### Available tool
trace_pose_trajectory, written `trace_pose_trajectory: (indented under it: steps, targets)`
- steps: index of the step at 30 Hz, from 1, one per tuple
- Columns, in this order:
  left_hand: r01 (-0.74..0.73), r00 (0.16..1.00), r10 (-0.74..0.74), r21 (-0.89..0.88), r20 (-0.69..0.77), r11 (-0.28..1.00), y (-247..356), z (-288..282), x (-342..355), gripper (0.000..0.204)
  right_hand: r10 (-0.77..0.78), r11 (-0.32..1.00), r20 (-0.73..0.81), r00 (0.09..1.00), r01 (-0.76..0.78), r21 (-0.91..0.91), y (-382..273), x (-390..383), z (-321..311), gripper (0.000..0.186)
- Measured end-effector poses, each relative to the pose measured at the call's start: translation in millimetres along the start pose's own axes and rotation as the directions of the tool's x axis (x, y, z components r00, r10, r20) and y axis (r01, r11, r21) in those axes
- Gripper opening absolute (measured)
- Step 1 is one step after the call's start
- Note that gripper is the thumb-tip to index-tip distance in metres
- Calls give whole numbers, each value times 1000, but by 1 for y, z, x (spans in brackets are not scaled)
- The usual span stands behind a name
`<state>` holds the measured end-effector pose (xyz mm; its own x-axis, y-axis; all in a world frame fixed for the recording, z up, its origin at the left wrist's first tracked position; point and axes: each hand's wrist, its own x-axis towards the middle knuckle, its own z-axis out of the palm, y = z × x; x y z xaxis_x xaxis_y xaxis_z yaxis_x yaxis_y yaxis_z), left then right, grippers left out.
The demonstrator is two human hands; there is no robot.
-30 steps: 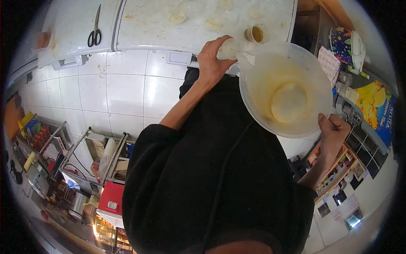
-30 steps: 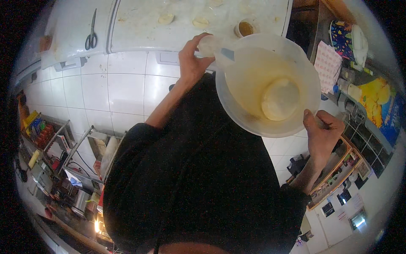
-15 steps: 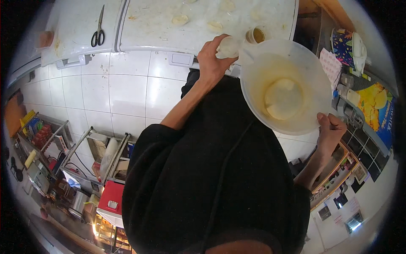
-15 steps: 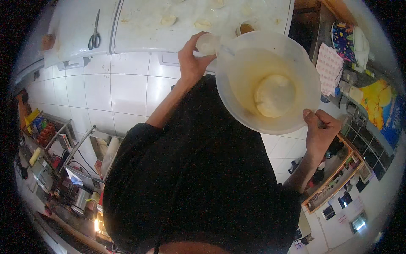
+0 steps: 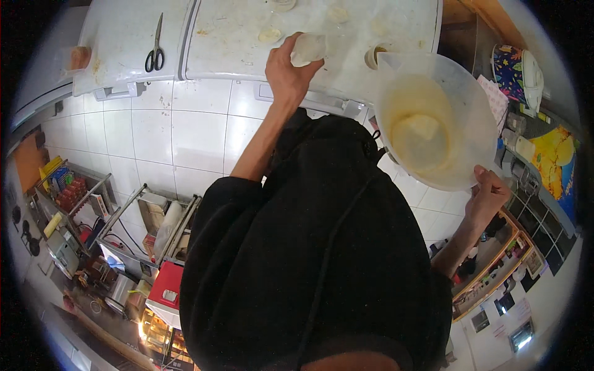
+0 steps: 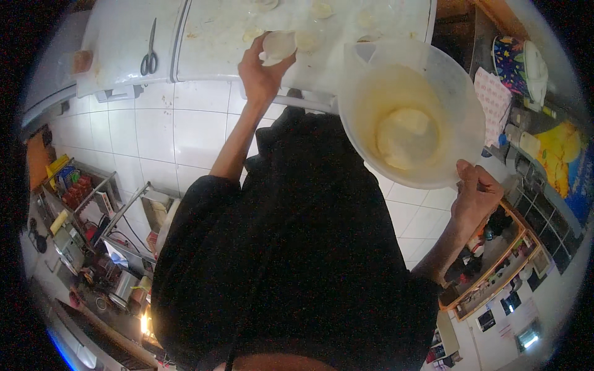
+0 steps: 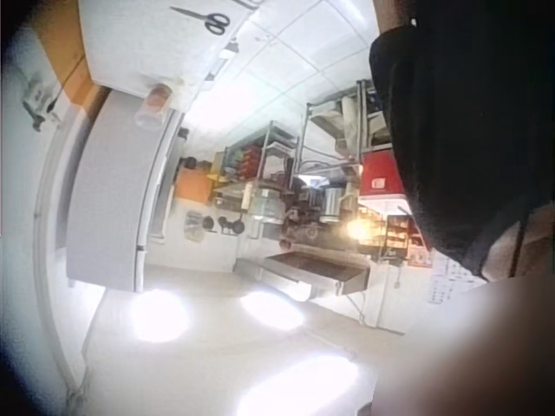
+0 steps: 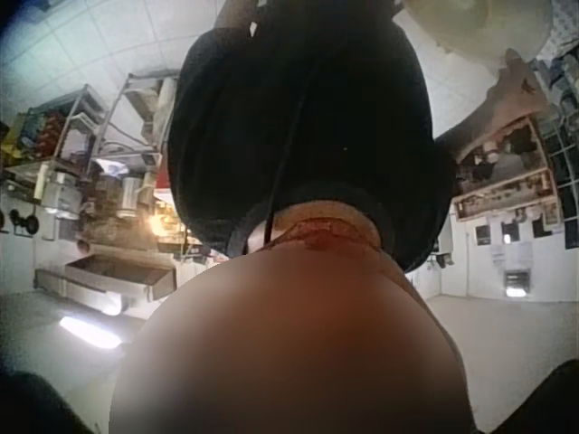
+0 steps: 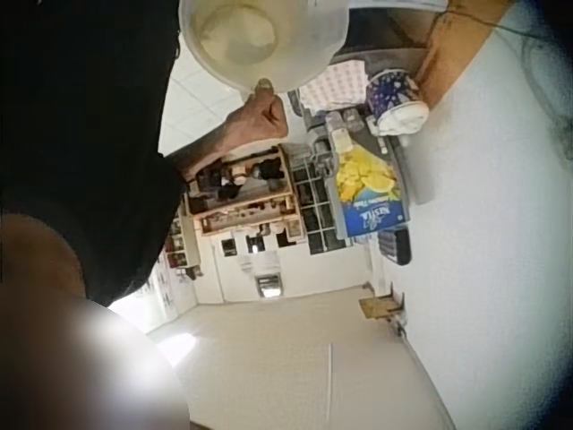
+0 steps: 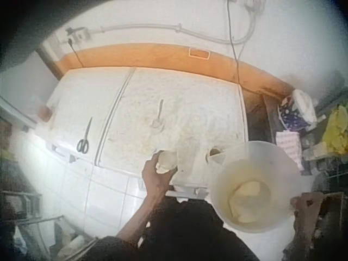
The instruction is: The person pours a yellow liquid from a large plastic jug into several small plastic cups arranged on a white countertop. After filling the cups, the person retrieves a roll of plastic wrap, cuts a sheet, and covers the cups with it.
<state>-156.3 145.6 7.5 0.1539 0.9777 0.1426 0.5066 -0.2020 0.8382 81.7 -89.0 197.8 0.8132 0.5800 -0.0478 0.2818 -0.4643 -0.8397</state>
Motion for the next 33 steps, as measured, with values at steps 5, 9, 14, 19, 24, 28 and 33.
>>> trace_pose_trajectory:
  steps: [5,9,14,19,24,28,33]
  targets:
    - [-67,998,62,228,29,971,-17,0,10,58,-53,999,1,999,53,-6,8,4,-1,35]
    - [-32,998,12,340,61,940,-23,3,12,58,18,999,-10,1000,-19,-30,2,1,-1,33]
    - [-86,995,55,463,79,882,-15,-3,17,55,122,991,-31,992,-124,-45,20,0,-15,16]
    - [-202,979,161,534,122,821,-14,-13,25,53,129,989,-28,991,-131,-72,21,-2,-15,15]
    - [-289,957,234,606,170,741,-21,-13,31,51,115,993,1,993,-115,-34,19,-8,-14,21]
    - [-377,925,306,629,224,680,-16,-17,42,51,132,991,-121,984,-133,0,7,-17,1,32]
    - [-522,841,446,675,306,521,-14,-16,61,48,100,993,-185,978,-110,-46,5,-26,2,19]
